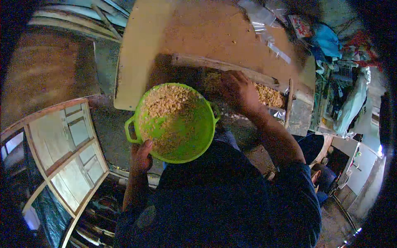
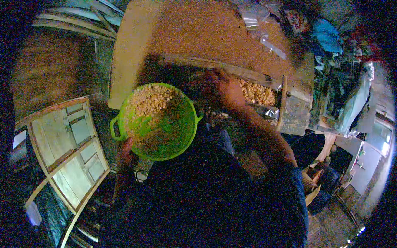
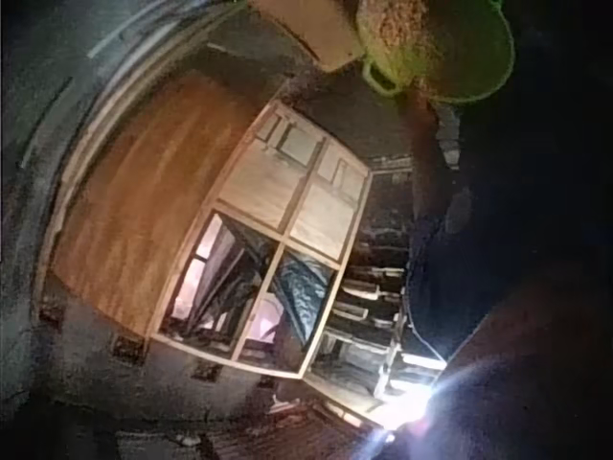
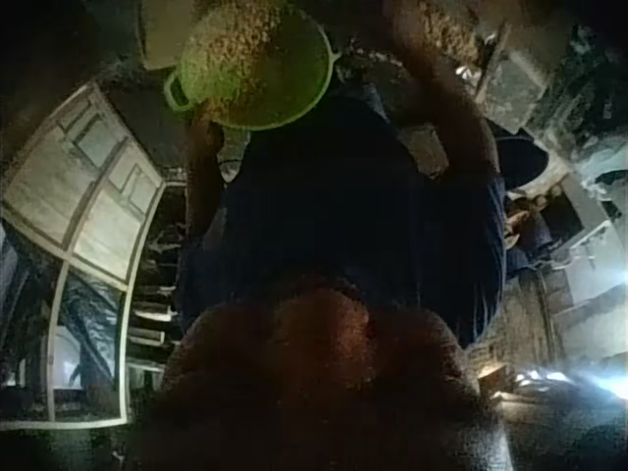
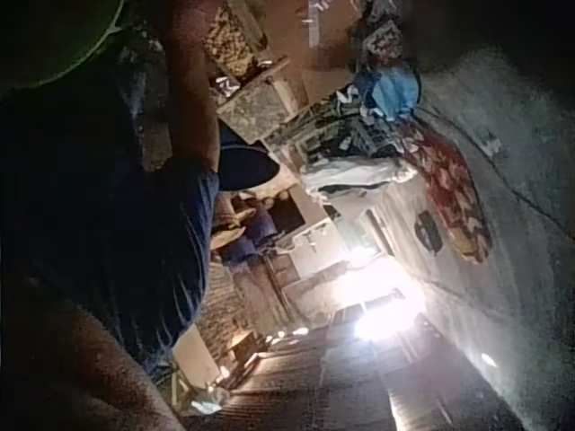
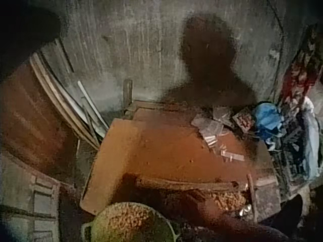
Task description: The person places a wooden mold onto a workbench, spreads peanuts from a bowl into the mold by hand, and levels them using a wooden stick.
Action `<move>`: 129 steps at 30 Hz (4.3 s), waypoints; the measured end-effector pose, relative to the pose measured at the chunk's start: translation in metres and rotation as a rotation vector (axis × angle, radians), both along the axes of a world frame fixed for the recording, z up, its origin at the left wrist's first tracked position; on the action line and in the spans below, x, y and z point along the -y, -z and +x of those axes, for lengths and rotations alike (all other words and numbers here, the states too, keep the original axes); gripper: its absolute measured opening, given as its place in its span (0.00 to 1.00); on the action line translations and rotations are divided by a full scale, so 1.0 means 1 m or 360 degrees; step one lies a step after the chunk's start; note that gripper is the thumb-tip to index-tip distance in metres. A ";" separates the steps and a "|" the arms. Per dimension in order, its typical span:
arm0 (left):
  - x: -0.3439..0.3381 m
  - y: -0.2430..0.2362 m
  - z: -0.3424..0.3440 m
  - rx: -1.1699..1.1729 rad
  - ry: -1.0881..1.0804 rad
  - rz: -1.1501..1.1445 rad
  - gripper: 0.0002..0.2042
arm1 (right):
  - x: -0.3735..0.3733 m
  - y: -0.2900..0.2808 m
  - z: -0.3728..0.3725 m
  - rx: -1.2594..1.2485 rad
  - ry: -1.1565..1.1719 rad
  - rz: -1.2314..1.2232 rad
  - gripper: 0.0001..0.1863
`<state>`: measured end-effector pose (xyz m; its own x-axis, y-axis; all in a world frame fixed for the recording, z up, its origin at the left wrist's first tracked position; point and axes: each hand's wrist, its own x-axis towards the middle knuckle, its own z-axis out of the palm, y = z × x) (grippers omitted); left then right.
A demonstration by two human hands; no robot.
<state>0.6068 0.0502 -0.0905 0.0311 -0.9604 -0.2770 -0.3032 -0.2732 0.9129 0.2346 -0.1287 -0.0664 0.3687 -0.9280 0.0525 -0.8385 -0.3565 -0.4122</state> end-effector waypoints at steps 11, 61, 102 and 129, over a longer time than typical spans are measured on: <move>0.014 -0.034 -0.025 -0.0829 -0.0478 0.0385 0.21 | -0.009 0.021 -0.042 -0.0122 -0.0073 0.0029 0.21; -0.033 -0.011 -0.054 0.0810 0.0462 -0.0736 0.20 | -0.012 -0.010 -0.055 -0.0394 -0.0194 0.0443 0.21; -0.017 -0.038 -0.082 -0.0244 -0.0160 0.0039 0.26 | -0.022 0.012 -0.103 -0.0037 -0.0332 -0.0152 0.23; -0.028 -0.049 -0.108 -0.1105 -0.0722 0.0507 0.29 | -0.045 0.013 -0.162 -0.0128 -0.0097 -0.0137 0.23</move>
<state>0.4990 0.0778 -0.0417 0.1156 -0.7705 -0.6268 0.4898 -0.5048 0.7108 0.0723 -0.0834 -0.0799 0.4308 -0.8970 0.0992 -0.8432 -0.4393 -0.3099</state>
